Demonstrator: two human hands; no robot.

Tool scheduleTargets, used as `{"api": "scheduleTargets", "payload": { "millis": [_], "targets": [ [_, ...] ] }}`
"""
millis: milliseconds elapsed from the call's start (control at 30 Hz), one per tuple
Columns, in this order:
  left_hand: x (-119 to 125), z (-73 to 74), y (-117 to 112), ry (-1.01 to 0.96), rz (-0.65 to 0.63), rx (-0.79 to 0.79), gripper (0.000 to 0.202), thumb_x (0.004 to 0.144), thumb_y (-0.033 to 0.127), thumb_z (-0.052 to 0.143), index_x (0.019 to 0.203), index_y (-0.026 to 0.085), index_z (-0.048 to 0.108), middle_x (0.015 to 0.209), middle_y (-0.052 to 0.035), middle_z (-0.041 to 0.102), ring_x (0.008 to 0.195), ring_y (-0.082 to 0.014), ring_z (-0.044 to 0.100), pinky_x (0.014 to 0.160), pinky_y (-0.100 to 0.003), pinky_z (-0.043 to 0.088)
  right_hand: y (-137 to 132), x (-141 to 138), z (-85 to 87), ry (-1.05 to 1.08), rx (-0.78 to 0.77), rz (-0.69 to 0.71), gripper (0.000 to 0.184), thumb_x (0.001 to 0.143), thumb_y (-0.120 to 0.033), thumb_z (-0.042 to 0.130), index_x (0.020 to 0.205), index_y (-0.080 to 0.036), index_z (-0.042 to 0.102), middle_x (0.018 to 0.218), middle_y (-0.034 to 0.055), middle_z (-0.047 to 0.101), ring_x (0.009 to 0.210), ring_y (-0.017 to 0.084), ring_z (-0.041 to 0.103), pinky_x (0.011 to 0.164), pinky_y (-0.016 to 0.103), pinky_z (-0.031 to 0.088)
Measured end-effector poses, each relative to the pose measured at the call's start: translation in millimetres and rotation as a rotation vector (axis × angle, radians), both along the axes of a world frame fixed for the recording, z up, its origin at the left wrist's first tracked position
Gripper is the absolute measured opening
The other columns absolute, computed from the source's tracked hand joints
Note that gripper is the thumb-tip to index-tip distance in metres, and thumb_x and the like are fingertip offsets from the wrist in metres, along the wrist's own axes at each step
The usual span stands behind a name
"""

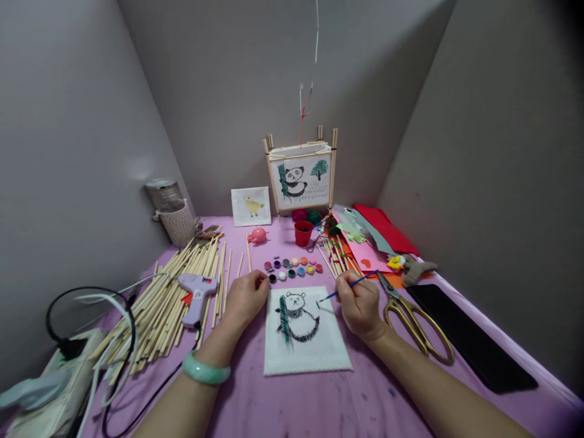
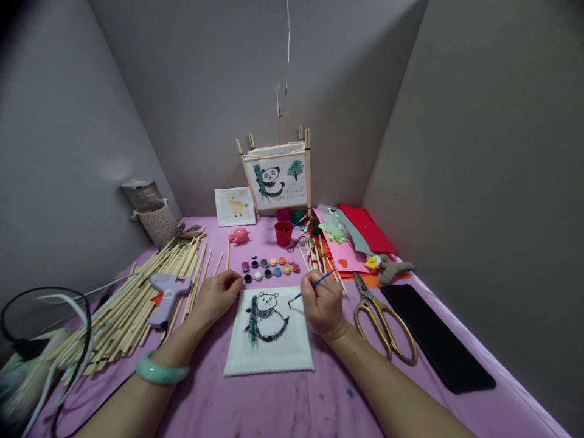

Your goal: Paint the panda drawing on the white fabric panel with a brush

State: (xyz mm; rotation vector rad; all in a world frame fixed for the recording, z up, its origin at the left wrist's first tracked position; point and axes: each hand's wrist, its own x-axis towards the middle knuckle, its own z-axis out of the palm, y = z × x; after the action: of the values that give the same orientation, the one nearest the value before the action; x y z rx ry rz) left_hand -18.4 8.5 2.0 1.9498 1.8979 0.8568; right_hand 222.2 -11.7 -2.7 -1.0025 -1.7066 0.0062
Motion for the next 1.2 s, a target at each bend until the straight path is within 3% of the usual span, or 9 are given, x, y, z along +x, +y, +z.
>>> {"api": "scheduleTargets", "payload": {
  "millis": [133,267,400,567,700,867,967,1200],
  "targets": [
    [2.8,6.2,-4.1,-0.044,0.049,0.171,0.034,0.087,0.042,0.047,0.072,0.018,0.066,0.06,0.0,0.062,0.055,-0.0109,0.053,0.056,-0.022,0.031,3.9,2.2,-2.6,0.071,-0.046,-0.035,0.027,0.092,-0.024,0.041,0.067,-0.021,0.049,0.06,0.0,0.051,0.057,0.015,0.051,0.058,0.028,0.038],
    [8.3,19.4,-13.1,0.034,0.015,0.36,0.033,0.089,0.038,0.046,0.07,0.017,0.063,0.06,0.0,0.06,0.055,-0.0096,0.05,0.058,-0.022,0.03,9.0,2.5,-5.6,0.149,-0.125,-0.038,0.027,0.094,-0.03,0.04,0.073,-0.02,0.053,0.066,0.001,0.055,0.06,0.015,0.054,0.059,0.028,0.041],
    [19.6,33.5,-32.3,0.11,-0.107,0.376,0.034,0.09,0.034,0.045,0.064,0.017,0.058,0.059,0.0,0.058,0.054,-0.0089,0.048,0.056,-0.022,0.028,12.8,2.4,-10.2,0.216,-0.177,-0.001,0.026,0.095,-0.034,0.041,0.078,-0.02,0.054,0.071,0.0014,0.058,0.064,0.015,0.055,0.063,0.028,0.043],
    [32.8,42.0,-75.2,0.132,-0.185,0.372,0.035,0.091,0.032,0.043,0.061,0.016,0.054,0.056,0.0,0.056,0.053,-0.0083,0.047,0.055,-0.023,0.026,15.5,2.7,-16.5,0.29,-0.254,0.018,0.026,0.095,-0.038,0.042,0.082,-0.02,0.054,0.071,0.0006,0.059,0.063,0.015,0.054,0.062,0.027,0.043],
    [29.6,33.2,-115.8,0.095,-0.207,0.155,0.039,0.089,0.033,0.044,0.054,0.016,0.049,0.05,0.0014,0.052,0.047,-0.007,0.042,0.049,-0.023,0.021,16.1,3.3,-18.0,0.295,-0.263,0.019,0.027,0.095,-0.041,0.041,0.084,-0.02,0.055,0.074,0.0015,0.06,0.067,0.016,0.056,0.062,0.027,0.043],
    [3.9,-1.3,-156.8,0.044,-0.133,-0.066,0.039,0.089,0.035,0.044,0.056,0.016,0.054,0.051,-0.0012,0.056,0.049,-0.0095,0.048,0.049,-0.022,0.026,15.4,2.4,-16.8,0.282,-0.27,0.021,0.029,0.095,-0.042,0.04,0.082,-0.02,0.055,0.074,0.0017,0.06,0.068,0.016,0.056,0.063,0.027,0.043],
    [-12.5,-15.2,-170.1,-0.093,-0.168,-0.083,0.035,0.089,0.038,0.043,0.068,0.015,0.06,0.063,-0.003,0.062,0.059,-0.0109,0.054,0.056,-0.02,0.035,14.4,1.0,-15.5,0.276,-0.266,0.046,0.03,0.095,-0.043,0.04,0.083,-0.02,0.056,0.073,0.0017,0.06,0.066,0.016,0.056,0.064,0.028,0.043],
    [-16.7,-11.6,-175.0,-0.279,-0.095,-0.073,0.041,0.089,0.043,0.042,0.064,0.014,0.056,0.058,-0.0014,0.054,0.057,-0.0104,0.047,0.054,-0.019,0.036,12.4,0.8,-13.1,0.247,-0.252,0.027,0.03,0.094,-0.044,0.04,0.084,-0.02,0.056,0.075,0.0017,0.062,0.063,0.016,0.056,0.065,0.029,0.044]
  ]
}}
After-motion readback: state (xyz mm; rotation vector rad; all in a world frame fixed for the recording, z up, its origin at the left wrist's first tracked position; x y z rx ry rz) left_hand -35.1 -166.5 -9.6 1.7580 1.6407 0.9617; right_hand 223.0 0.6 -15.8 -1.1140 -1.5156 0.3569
